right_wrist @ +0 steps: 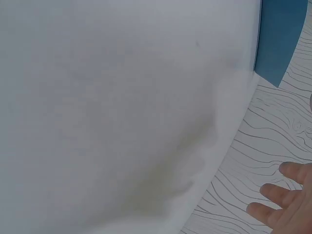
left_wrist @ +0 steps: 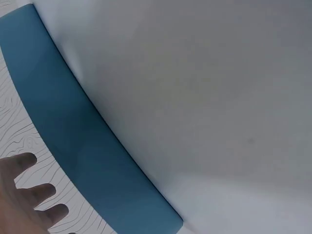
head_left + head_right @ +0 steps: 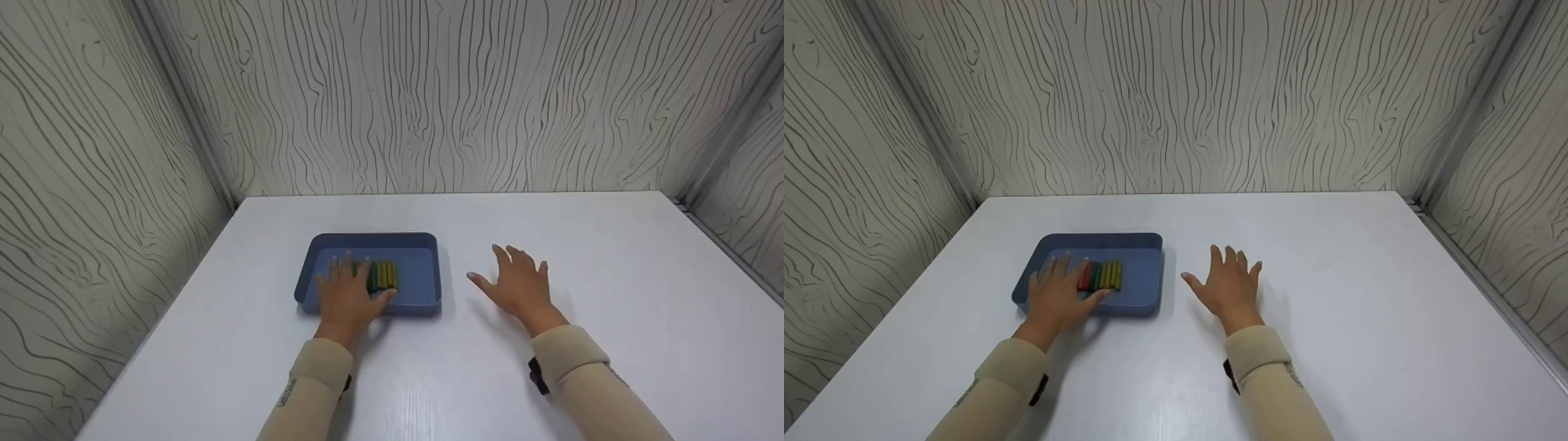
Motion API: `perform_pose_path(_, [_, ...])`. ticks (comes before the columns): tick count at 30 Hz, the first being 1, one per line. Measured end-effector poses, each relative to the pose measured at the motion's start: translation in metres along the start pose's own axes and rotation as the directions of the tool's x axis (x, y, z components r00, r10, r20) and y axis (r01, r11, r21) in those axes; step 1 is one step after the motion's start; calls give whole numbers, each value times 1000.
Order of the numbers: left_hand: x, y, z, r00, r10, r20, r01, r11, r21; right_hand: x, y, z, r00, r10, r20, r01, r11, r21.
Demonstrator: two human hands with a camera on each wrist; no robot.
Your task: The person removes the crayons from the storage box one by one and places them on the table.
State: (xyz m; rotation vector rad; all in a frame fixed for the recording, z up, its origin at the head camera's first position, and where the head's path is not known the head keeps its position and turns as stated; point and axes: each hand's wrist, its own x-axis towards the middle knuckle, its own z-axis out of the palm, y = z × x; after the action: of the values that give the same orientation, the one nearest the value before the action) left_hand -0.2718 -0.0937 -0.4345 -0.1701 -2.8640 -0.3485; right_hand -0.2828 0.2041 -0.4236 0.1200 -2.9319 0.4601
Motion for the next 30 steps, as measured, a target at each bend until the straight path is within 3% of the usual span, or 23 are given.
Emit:
perform_pose_path(12, [1,-8,-4,1000,-13,16,13,1000,-2,10,-23,19,1000,-11,27,10,999,34])
perform_pose_path(22, [4,-16,0,998,10,-64,-12,999,-35,15,-42,29,998,-49,29,46,995,84])
perform_pose_path(30, [5,-18,-5,997,-20,-73,13,995,-98,18,-53,35,997,-58,53,52,993,105])
